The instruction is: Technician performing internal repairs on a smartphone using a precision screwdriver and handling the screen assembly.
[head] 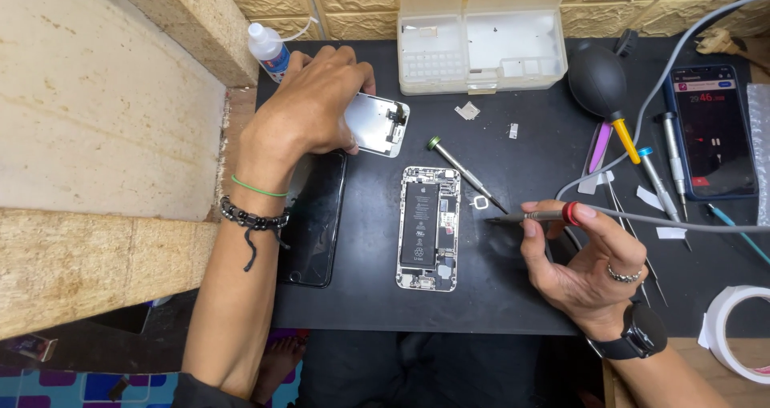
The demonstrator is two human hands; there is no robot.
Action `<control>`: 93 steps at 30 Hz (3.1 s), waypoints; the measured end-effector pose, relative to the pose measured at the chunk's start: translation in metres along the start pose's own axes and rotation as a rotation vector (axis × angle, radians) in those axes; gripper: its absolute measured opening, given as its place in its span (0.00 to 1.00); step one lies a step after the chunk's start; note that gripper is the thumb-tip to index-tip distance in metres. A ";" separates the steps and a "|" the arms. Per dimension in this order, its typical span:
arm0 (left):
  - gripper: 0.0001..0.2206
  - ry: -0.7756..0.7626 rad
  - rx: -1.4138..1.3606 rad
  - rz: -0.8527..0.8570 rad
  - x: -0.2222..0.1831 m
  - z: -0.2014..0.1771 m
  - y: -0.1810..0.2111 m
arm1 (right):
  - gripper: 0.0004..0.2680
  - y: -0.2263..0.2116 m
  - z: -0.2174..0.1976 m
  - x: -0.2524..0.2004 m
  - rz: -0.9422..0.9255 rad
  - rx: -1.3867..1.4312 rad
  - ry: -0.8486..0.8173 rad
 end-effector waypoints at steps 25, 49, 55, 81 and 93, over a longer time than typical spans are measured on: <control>0.10 -0.093 -0.165 -0.150 -0.012 -0.039 0.013 | 0.21 -0.004 -0.001 0.005 0.035 -0.006 -0.025; 0.04 0.176 -0.437 0.021 -0.071 -0.083 0.057 | 0.21 0.001 -0.001 -0.001 0.001 -0.028 0.030; 0.04 0.175 -0.929 0.045 -0.104 -0.065 0.060 | 0.20 0.000 -0.004 -0.006 -0.027 -0.104 0.060; 0.31 0.071 -2.019 0.033 -0.152 0.000 0.121 | 0.19 -0.002 -0.004 -0.002 -0.069 -0.154 0.021; 0.39 0.760 -0.895 -0.242 -0.167 0.008 0.149 | 0.20 -0.002 -0.001 -0.005 -0.020 -0.110 0.014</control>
Point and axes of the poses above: each hand's wrist, its own x-axis towards the middle knuckle, its own z-axis out of the palm, y = z × x, the point moved 3 cm from there along x, towards the middle knuckle, and after that the axes turned 6 degrees about -z, right-handed, at the moved point
